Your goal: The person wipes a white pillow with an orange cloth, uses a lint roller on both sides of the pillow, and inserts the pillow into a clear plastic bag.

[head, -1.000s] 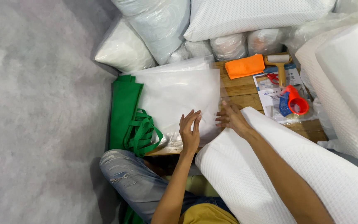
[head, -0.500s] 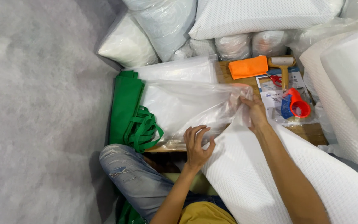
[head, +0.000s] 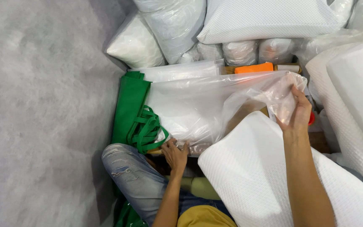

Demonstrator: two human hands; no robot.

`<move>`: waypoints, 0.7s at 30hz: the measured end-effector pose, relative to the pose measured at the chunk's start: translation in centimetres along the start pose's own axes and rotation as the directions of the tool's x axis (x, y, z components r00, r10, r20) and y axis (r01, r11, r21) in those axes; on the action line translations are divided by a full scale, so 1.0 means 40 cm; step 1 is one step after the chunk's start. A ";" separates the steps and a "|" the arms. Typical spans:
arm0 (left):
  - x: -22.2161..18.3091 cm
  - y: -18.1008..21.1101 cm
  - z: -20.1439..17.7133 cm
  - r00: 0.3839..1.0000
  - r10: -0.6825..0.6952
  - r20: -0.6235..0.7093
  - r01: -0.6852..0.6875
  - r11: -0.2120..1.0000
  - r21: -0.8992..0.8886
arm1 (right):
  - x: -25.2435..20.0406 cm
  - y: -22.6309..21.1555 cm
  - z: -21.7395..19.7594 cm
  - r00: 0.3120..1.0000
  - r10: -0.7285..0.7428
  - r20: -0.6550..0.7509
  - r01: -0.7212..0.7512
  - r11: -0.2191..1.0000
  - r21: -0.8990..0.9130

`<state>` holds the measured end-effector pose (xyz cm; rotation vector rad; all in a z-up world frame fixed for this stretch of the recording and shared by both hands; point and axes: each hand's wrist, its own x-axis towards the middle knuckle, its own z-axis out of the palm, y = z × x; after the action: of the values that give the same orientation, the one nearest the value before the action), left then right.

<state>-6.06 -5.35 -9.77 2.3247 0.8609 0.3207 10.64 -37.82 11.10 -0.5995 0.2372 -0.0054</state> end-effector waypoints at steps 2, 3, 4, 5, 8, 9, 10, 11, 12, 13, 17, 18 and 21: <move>0.007 -0.003 0.006 1.000 -0.022 -0.003 0.022 0.999 -0.028 | -0.021 -0.033 0.011 1.000 0.011 0.016 -0.012 0.999 0.040; 0.012 0.002 0.001 0.997 -0.075 -0.020 0.073 0.995 -0.070 | -0.027 -0.046 0.010 0.999 0.016 -0.045 -0.010 0.992 0.124; 0.017 0.008 -0.004 0.991 -0.128 -0.035 0.124 0.986 -0.113 | -0.034 -0.059 0.008 0.994 0.026 -0.105 -0.003 0.978 0.207; 0.020 0.005 -0.003 0.991 -0.128 -0.036 0.123 0.986 -0.114 | -0.047 -0.075 0.013 0.994 0.025 -0.103 -0.003 0.978 0.207; 0.029 -0.002 -0.002 0.990 -0.139 -0.012 0.133 0.965 -0.228 | -0.077 -0.121 0.020 0.992 -0.031 0.119 0.007 0.981 0.194; 0.038 0.001 -0.002 0.992 -0.114 0.051 0.124 0.942 -0.312 | -0.084 -0.132 0.022 0.995 -0.027 0.101 0.010 0.986 0.166; 0.047 0.005 -0.002 0.990 -0.084 0.111 0.121 0.911 -0.394 | -0.093 -0.136 0.031 0.996 -0.025 0.083 0.013 0.990 0.137; 0.053 0.053 -0.035 0.990 -0.082 0.111 0.120 0.910 -0.396 | -0.102 -0.150 0.033 0.998 -0.022 0.062 0.015 0.994 0.106; 0.057 0.100 -0.068 0.923 -0.116 0.366 0.352 0.638 -0.685 | -0.110 -0.163 0.035 0.999 -0.019 0.042 0.016 0.997 0.075; 0.060 0.147 -0.102 0.807 -0.028 0.590 0.577 0.251 -0.777 | -0.121 -0.175 0.034 1.000 -0.017 0.020 0.016 0.999 0.044; 0.112 0.273 -0.189 0.726 0.278 0.628 0.687 -0.306 -0.659 | -0.165 -0.229 0.059 0.998 -0.020 -0.064 0.015 0.997 -0.072; 0.125 0.318 -0.224 0.721 0.240 0.650 0.693 -0.281 -0.664 | -0.180 -0.243 0.084 0.996 -0.022 -0.084 0.014 0.995 -0.100; 0.208 0.298 -0.180 0.713 0.356 0.604 0.697 -0.446 -0.561 | -0.294 -0.324 0.312 0.990 -0.042 -0.137 0.017 0.984 -0.179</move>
<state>3.18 -3.46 3.44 0.1626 0.2326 -0.0504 2.80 -40.69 30.89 -0.7813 0.3680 -0.0561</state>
